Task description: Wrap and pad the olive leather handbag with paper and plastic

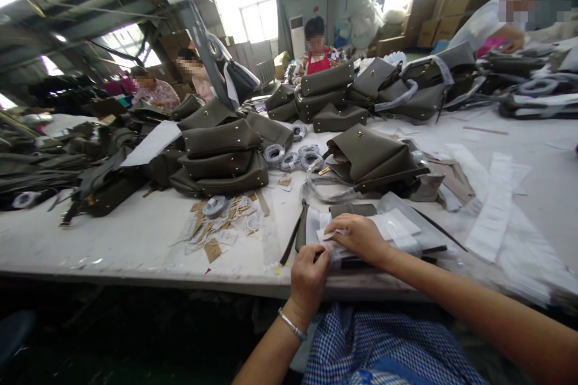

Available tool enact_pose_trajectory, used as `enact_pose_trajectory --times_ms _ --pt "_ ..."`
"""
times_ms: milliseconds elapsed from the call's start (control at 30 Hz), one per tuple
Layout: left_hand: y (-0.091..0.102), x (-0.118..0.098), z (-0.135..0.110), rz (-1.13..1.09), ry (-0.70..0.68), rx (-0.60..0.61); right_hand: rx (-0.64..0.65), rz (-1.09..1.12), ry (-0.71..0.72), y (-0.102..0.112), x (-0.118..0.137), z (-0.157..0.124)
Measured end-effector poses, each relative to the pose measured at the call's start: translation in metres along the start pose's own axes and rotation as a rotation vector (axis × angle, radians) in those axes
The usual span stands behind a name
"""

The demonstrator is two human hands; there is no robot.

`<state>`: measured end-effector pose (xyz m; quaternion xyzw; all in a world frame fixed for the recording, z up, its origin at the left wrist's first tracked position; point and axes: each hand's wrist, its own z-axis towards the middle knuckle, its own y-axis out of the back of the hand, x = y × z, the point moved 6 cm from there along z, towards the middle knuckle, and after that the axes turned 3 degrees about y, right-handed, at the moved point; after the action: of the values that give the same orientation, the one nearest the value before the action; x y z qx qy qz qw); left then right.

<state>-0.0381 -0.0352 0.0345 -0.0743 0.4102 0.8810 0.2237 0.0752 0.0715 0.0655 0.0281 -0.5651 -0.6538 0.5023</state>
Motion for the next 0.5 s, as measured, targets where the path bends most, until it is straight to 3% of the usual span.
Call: enact_pose_trajectory --times_ms 333,500 --pt "0.0 0.007 -0.004 -0.091 0.082 0.016 0.064 0.164 -0.157 -0.01 -0.017 -0.001" --pt "0.001 0.007 -0.008 -0.078 0.161 -0.008 0.08 0.069 -0.178 -0.011 -0.018 0.0"
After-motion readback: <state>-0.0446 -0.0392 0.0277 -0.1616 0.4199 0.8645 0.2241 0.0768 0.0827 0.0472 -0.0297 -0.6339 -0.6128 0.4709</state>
